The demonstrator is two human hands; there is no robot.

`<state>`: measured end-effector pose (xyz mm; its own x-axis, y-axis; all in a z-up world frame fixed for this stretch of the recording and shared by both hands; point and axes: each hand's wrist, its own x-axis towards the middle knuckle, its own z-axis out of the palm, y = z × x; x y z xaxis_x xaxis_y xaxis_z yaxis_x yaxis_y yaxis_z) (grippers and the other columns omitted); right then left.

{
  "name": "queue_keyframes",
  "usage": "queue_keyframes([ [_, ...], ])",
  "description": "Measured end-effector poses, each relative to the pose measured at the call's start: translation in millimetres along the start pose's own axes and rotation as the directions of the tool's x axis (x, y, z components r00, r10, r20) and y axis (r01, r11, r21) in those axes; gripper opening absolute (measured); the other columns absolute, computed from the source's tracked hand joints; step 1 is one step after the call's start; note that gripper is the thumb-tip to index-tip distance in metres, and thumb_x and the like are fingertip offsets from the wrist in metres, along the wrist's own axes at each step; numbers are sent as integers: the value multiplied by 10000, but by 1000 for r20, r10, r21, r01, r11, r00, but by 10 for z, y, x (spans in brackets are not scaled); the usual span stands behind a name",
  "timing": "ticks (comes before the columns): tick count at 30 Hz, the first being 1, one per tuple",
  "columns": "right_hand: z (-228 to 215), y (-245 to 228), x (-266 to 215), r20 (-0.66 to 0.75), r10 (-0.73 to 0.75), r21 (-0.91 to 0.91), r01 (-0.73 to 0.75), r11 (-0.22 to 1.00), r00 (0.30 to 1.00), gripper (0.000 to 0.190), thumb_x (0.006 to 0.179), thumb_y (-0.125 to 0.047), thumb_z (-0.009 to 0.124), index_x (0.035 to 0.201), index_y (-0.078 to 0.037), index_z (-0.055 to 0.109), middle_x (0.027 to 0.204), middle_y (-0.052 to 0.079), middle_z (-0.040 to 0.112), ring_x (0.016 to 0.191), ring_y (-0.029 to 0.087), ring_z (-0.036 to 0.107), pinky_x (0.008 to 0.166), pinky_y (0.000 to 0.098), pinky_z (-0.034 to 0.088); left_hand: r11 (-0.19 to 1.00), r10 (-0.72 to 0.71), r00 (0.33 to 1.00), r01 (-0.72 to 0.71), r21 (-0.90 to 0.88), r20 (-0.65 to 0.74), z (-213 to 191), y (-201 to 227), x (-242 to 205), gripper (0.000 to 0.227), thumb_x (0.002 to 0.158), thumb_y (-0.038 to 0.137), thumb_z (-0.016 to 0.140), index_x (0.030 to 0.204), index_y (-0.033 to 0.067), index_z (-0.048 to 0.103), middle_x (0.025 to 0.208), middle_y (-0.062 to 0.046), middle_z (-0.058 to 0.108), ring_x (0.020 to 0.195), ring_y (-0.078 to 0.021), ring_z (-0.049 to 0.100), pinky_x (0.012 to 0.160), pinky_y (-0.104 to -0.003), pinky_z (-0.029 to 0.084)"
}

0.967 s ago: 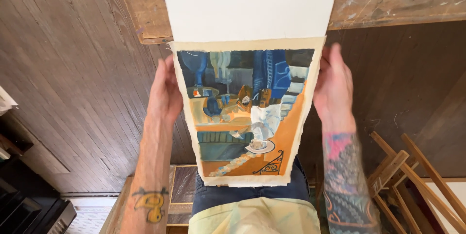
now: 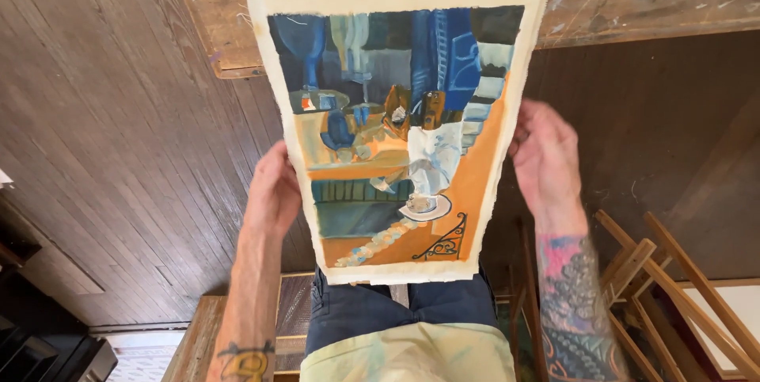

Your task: Aligning a painted sheet with a backing material and pressing it down using a cloth to ensure even contact.

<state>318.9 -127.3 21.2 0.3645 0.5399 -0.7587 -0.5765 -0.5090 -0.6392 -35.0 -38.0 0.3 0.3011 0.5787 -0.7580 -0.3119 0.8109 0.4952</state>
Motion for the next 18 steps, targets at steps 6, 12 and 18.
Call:
queue_keyframes([
  [6,-216,481,-135,18,32,34,-33,999,999,152,1053,-200,634,992,-76,697,884,97,756,781,186,749,754,314,637,997,-71,991,73,20,-109,-530,-442,-117,223,1029,247,624,1065,46,714,627,-67,696,587,-169,709,632,-296,624],
  [12,-249,489,150,1,23,81,-23,996,1000,145,1051,-275,651,1020,-140,691,942,35,755,864,184,770,805,321,651,997,-58,993,63,40,-106,-461,-338,114,233,1032,294,629,1089,95,736,736,-67,752,656,-142,728,680,-275,607],
  [18,261,-30,143,50,-42,194,31,980,998,346,1041,-440,588,1221,-158,677,1093,25,764,1010,163,766,926,324,659,991,98,994,-94,-91,37,97,87,294,390,1043,330,617,1339,76,626,916,-91,789,825,-149,778,754,-281,647],
])
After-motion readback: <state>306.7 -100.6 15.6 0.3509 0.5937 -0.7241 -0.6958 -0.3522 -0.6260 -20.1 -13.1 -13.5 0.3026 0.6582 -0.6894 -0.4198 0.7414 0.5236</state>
